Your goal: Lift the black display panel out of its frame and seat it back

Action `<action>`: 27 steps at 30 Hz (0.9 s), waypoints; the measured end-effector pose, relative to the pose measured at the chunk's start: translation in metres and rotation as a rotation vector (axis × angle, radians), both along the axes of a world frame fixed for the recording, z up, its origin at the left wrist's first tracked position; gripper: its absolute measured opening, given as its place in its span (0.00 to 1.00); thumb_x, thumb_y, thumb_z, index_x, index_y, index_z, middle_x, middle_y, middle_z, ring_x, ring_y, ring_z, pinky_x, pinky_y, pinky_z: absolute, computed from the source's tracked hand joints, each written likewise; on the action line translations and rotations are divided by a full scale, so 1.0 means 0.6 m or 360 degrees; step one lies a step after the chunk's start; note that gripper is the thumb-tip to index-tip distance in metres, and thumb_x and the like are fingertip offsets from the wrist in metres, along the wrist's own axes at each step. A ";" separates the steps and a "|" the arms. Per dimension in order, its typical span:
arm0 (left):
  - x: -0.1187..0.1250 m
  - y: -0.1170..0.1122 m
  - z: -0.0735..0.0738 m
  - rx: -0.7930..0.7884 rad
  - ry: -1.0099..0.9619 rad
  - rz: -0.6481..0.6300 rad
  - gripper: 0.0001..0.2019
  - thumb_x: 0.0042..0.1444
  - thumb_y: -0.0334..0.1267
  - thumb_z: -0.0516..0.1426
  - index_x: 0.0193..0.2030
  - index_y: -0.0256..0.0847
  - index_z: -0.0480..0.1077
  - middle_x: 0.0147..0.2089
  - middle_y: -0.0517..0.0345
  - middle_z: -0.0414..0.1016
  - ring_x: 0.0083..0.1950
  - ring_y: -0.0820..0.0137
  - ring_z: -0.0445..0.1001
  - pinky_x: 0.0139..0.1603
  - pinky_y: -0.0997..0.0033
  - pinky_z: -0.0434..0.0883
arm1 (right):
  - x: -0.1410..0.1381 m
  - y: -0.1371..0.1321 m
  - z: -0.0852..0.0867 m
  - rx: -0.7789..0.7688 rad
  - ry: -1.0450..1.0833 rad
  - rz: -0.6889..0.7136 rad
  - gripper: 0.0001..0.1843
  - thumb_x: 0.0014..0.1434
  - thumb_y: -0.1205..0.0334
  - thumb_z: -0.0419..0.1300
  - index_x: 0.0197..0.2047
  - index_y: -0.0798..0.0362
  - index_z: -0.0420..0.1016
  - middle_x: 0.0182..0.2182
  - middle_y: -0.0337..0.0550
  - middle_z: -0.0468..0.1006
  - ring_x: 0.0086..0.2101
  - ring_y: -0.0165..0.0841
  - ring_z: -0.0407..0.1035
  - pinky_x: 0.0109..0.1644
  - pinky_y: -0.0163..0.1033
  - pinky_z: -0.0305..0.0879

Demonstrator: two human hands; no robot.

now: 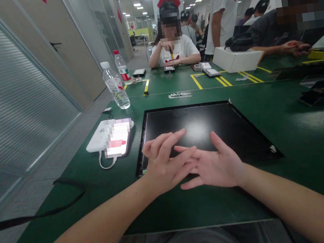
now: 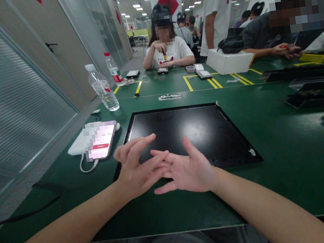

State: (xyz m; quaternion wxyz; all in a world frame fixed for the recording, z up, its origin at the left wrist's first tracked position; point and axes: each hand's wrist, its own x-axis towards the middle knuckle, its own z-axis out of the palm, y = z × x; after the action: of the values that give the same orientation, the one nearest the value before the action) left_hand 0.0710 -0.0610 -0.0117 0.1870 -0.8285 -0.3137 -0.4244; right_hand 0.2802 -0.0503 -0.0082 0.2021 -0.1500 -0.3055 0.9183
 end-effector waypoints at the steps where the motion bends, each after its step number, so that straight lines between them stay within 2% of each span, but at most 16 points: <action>1: 0.000 0.001 0.000 0.0002 -0.0033 0.0001 0.10 0.63 0.43 0.62 0.50 0.51 0.79 0.63 0.48 0.73 0.59 0.52 0.66 0.55 0.49 0.59 | 0.000 -0.001 -0.002 -0.0007 0.0010 0.0044 0.54 0.58 0.22 0.25 0.70 0.45 0.61 0.65 0.51 0.67 0.65 0.45 0.57 0.65 0.60 0.55; 6: 0.002 -0.003 0.003 0.0034 -0.0116 -0.0067 0.03 0.62 0.40 0.64 0.41 0.54 0.80 0.60 0.56 0.77 0.57 0.57 0.67 0.55 0.53 0.59 | -0.001 -0.006 -0.004 -0.0034 -0.0034 0.0138 0.54 0.59 0.22 0.26 0.69 0.48 0.64 0.64 0.53 0.68 0.67 0.46 0.54 0.64 0.59 0.57; 9: 0.002 -0.007 0.008 0.0001 -0.0090 -0.0118 0.06 0.65 0.37 0.60 0.42 0.52 0.80 0.58 0.55 0.78 0.57 0.59 0.68 0.55 0.53 0.60 | -0.002 -0.006 -0.003 -0.0008 -0.0038 0.0169 0.54 0.58 0.21 0.27 0.67 0.49 0.66 0.65 0.55 0.67 0.68 0.47 0.53 0.64 0.60 0.56; 12: 0.002 -0.009 0.013 -0.0193 -0.0142 -0.0122 0.12 0.68 0.34 0.55 0.37 0.46 0.78 0.60 0.51 0.76 0.58 0.59 0.69 0.56 0.52 0.60 | -0.003 -0.004 -0.002 0.0026 -0.0042 0.0207 0.55 0.58 0.20 0.28 0.64 0.51 0.69 0.66 0.56 0.66 0.68 0.48 0.53 0.64 0.60 0.56; 15: 0.002 -0.008 0.014 -0.0315 -0.0232 -0.0082 0.13 0.68 0.33 0.54 0.35 0.44 0.78 0.62 0.49 0.75 0.59 0.57 0.69 0.58 0.51 0.60 | -0.002 -0.002 0.001 0.0027 -0.0069 0.0192 0.55 0.57 0.20 0.27 0.64 0.51 0.69 0.66 0.56 0.65 0.68 0.48 0.52 0.64 0.59 0.55; 19: 0.001 -0.005 0.008 -0.0193 -0.0238 -0.0136 0.07 0.67 0.39 0.59 0.42 0.49 0.80 0.61 0.50 0.75 0.59 0.56 0.69 0.57 0.51 0.61 | -0.001 -0.002 0.002 -0.0015 -0.0051 0.0151 0.54 0.59 0.22 0.27 0.66 0.49 0.67 0.65 0.54 0.67 0.68 0.47 0.54 0.64 0.60 0.55; 22: 0.000 -0.003 0.003 -0.0040 -0.0143 -0.0152 0.04 0.63 0.44 0.64 0.43 0.54 0.81 0.61 0.54 0.77 0.57 0.58 0.69 0.56 0.53 0.60 | -0.002 -0.004 -0.001 -0.0069 -0.0063 0.0139 0.53 0.60 0.23 0.27 0.67 0.49 0.65 0.63 0.54 0.70 0.67 0.47 0.55 0.65 0.61 0.55; 25: 0.001 -0.005 0.002 0.0040 -0.0063 -0.0146 0.04 0.63 0.39 0.63 0.41 0.54 0.80 0.59 0.60 0.79 0.56 0.61 0.69 0.58 0.55 0.58 | -0.004 -0.004 -0.004 -0.0102 -0.0046 0.0139 0.52 0.60 0.23 0.28 0.67 0.49 0.65 0.61 0.53 0.71 0.66 0.47 0.57 0.64 0.61 0.56; 27: 0.003 -0.008 0.004 0.0043 -0.0023 -0.0139 0.06 0.65 0.35 0.61 0.41 0.52 0.79 0.58 0.60 0.80 0.55 0.62 0.69 0.59 0.55 0.56 | -0.005 -0.005 -0.005 -0.0105 -0.0034 0.0146 0.52 0.60 0.23 0.28 0.67 0.48 0.65 0.61 0.53 0.71 0.65 0.46 0.58 0.63 0.61 0.57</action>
State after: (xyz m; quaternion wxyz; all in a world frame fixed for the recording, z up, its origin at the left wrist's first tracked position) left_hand 0.0726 -0.0656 -0.0093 0.1773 -0.8358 -0.2729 -0.4423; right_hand 0.2772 -0.0531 -0.0110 0.1514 -0.1523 -0.2839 0.9345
